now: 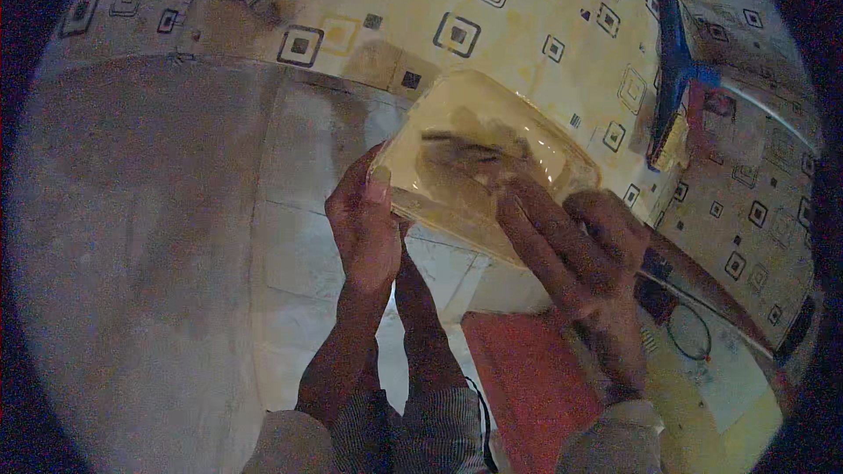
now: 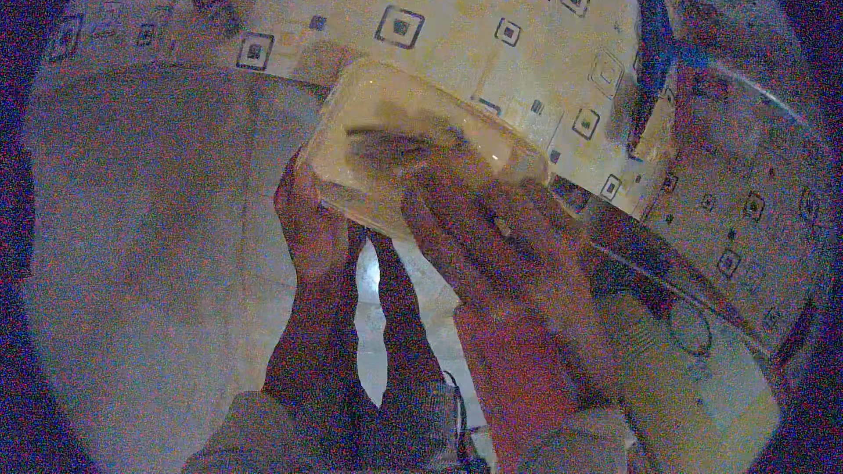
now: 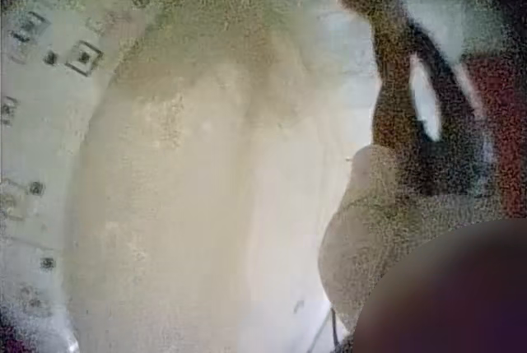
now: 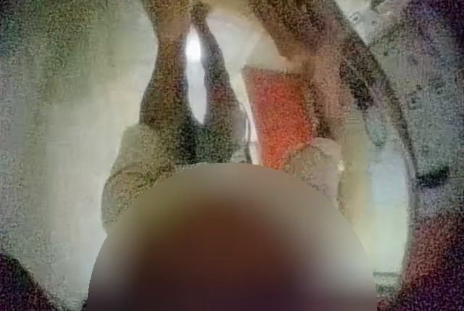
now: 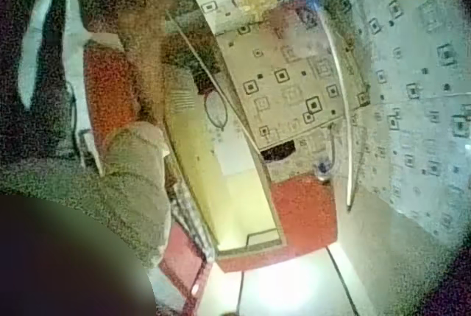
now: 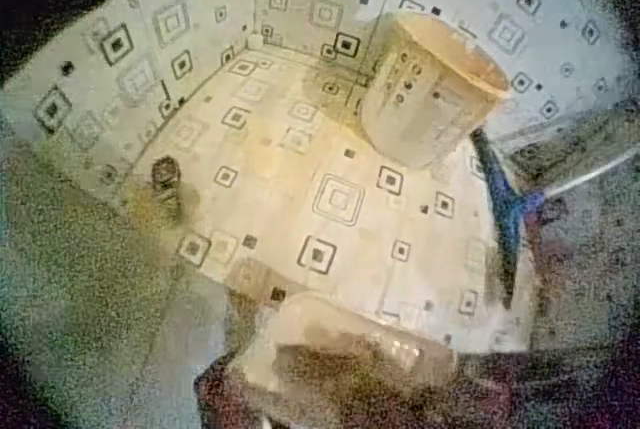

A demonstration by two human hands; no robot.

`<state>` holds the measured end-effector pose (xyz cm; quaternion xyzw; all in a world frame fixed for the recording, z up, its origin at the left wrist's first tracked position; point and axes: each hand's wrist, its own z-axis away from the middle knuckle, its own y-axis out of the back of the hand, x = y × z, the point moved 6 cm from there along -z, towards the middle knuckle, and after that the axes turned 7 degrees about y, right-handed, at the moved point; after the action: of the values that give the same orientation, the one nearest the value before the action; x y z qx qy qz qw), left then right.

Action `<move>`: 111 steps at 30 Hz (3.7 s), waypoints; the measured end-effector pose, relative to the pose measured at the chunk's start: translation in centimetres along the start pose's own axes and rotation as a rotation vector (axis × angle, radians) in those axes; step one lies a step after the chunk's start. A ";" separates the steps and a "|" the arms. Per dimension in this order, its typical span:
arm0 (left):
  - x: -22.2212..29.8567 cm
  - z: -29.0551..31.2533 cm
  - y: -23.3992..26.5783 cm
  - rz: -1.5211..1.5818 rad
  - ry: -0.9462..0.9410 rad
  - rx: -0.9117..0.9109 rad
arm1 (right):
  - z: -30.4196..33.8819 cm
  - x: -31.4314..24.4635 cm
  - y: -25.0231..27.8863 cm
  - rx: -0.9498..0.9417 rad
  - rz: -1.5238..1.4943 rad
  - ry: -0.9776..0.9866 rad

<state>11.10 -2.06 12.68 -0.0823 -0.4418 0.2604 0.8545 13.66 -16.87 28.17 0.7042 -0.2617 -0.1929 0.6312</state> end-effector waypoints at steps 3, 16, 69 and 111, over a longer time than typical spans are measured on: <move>0.2 0.1 -0.2 -0.015 0.014 -0.017 | -0.8 0.3 -0.3 0.150 -0.126 -0.115; -0.2 -0.1 0.3 -0.025 0.000 0.083 | 1.0 -0.5 -1.0 0.017 -0.395 -0.040; 0.7 0.3 0.0 0.166 -0.212 0.056 | 2.3 6.2 0.2 -0.061 -0.158 -0.448; 1.2 -0.1 -1.7 -0.004 -0.110 0.053 | 12.2 8.0 8.9 0.300 0.007 -0.865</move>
<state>12.33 -2.86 14.08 -0.0445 -0.4811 0.2742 0.8315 11.54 -31.97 35.84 0.6416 -0.5287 -0.4271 0.3554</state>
